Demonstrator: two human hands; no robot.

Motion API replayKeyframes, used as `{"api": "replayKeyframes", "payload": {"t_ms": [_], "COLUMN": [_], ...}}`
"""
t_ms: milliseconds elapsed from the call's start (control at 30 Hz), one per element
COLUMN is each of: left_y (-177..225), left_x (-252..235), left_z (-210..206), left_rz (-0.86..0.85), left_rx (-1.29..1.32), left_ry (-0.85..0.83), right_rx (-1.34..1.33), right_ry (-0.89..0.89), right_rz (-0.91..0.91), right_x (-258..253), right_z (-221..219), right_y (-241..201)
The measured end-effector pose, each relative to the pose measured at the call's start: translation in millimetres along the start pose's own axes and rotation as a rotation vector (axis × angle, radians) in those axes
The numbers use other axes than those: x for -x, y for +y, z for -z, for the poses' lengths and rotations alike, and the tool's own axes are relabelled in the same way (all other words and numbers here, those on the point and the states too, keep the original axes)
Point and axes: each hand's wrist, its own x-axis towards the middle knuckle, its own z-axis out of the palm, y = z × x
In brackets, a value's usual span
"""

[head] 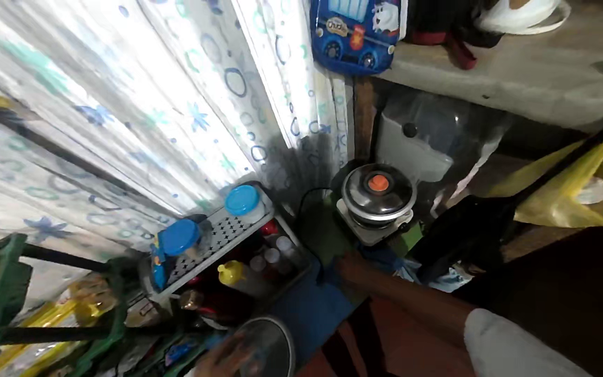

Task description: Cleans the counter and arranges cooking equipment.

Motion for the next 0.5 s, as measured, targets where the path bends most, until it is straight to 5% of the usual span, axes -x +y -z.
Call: {"api": "replayKeyframes", "payload": {"t_ms": [100, 200, 367, 500], "left_y": [12.3, 21.0, 42.9, 62.8], "left_x": [-30.4, -52.0, -77.3, -80.9], "left_z": [-93.7, -140.0, -143.1, -124.7], "left_rz": [0.061, 0.104, -0.169, -0.367], "left_rx": [0.062, 0.103, 0.228, 0.331], "left_ry": [-0.218, -0.392, -0.276, -0.164], "right_rx": [-0.113, -0.205, -0.267, -0.478], "right_ry": [0.038, 0.111, 0.296, 0.563], "right_rz": [0.109, 0.211, 0.361, 0.392], "right_x": [35.4, 87.8, 181.8, 225.4], "right_z": [13.7, 42.3, 89.9, 85.3], "right_y": [-3.0, -21.3, -54.8, -62.9]}}
